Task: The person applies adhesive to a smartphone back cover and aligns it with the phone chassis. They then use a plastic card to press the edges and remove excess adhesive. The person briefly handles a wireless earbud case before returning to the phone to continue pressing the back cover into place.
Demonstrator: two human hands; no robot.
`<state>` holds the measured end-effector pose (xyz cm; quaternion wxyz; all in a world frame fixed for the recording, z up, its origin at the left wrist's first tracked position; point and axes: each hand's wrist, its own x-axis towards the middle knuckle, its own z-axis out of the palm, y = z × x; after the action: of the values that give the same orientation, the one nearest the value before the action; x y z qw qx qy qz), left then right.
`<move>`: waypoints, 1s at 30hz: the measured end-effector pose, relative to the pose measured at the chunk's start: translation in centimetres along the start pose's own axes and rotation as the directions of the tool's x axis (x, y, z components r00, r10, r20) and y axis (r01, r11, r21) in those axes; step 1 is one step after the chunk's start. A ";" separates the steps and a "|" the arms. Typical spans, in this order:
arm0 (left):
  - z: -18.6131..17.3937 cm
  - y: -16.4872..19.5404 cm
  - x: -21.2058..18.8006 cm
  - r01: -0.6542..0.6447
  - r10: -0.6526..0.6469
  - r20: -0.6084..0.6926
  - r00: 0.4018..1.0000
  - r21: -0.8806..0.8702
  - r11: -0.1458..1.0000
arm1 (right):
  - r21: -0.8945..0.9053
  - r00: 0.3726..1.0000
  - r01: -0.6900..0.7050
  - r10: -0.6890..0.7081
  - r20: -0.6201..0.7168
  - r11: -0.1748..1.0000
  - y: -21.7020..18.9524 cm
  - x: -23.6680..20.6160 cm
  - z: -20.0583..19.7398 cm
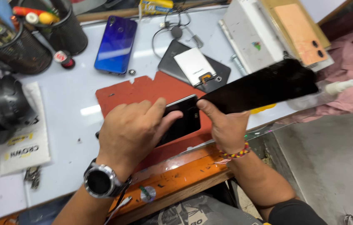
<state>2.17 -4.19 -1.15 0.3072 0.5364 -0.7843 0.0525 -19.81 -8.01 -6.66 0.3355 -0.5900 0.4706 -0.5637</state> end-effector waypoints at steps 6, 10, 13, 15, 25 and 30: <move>-0.1 0.2 -0.1 -0.101 0.101 -0.032 0.994 0.019 0.995 | -0.149 0.990 0.126 -0.114 0.086 0.981 -1.4 0.2 -2.1; -0.2 1.0 -0.5 -0.138 0.140 -0.053 0.989 0.050 0.989 | -0.082 0.981 0.047 -0.031 0.189 0.995 -3.3 1.0 -3.8; 0.0 1.6 -0.5 -0.157 0.157 0.016 0.988 0.059 0.986 | -0.165 0.907 0.234 -0.154 0.393 0.958 -5.1 2.4 -4.8; 0.2 2.1 -0.5 -0.170 0.168 0.028 0.985 0.062 0.984 | -0.179 0.821 0.369 -0.229 0.523 0.912 -6.2 3.2 -5.3; 0.6 3.0 -1.4 -0.178 0.180 -0.014 0.984 0.093 0.980 | -0.224 0.585 0.685 -0.340 0.737 0.694 -9.7 4.4 -5.6; 1.0 3.3 -1.7 -0.198 0.207 -0.039 0.978 0.163 0.967 | -0.228 0.514 0.754 -0.338 0.788 0.616 -10.0 4.1 -5.8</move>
<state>-0.71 -1.80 -2.06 0.2785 0.4745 -0.8195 0.1604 -24.06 -7.77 4.87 0.0913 -0.9424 0.2297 -0.2255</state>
